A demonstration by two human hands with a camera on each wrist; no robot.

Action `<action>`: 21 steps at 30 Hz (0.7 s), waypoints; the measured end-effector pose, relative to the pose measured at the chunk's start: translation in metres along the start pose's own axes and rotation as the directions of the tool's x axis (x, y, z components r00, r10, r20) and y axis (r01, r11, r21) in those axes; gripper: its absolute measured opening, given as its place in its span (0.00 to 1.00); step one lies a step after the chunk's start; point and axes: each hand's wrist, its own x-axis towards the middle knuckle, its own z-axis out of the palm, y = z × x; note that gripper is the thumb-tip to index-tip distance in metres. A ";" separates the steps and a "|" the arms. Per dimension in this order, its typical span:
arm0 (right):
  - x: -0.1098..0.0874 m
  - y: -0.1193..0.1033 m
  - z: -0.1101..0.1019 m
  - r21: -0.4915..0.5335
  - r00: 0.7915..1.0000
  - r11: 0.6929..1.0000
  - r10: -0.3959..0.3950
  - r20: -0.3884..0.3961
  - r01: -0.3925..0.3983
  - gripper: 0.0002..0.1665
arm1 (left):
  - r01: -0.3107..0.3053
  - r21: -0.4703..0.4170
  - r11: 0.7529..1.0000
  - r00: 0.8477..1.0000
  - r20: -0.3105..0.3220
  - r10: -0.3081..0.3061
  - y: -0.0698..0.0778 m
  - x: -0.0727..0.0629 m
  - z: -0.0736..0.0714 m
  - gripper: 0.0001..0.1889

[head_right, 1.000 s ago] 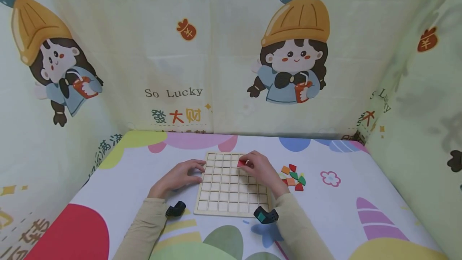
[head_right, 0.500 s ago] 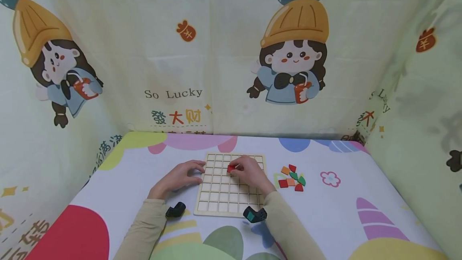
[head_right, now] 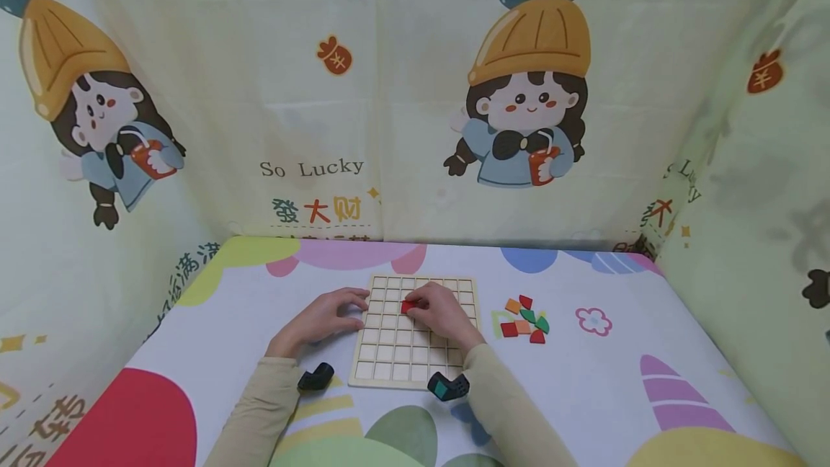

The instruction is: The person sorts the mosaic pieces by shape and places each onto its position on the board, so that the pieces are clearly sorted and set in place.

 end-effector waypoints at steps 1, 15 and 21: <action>0.000 0.000 0.001 0.000 1.000 1.000 0.001 -0.001 -0.001 0.12 | 0.003 -0.001 1.000 1.000 0.002 -0.003 0.000 0.000 0.000 0.13; 0.002 -0.004 0.004 -0.019 1.000 1.000 0.010 -0.011 -0.011 0.12 | 0.001 -0.004 1.000 1.000 -0.004 -0.001 0.002 -0.001 0.000 0.13; 0.003 -0.004 0.005 -0.012 1.000 1.000 0.011 -0.016 -0.011 0.12 | 0.006 -0.017 1.000 1.000 -0.009 -0.007 0.002 -0.001 0.000 0.12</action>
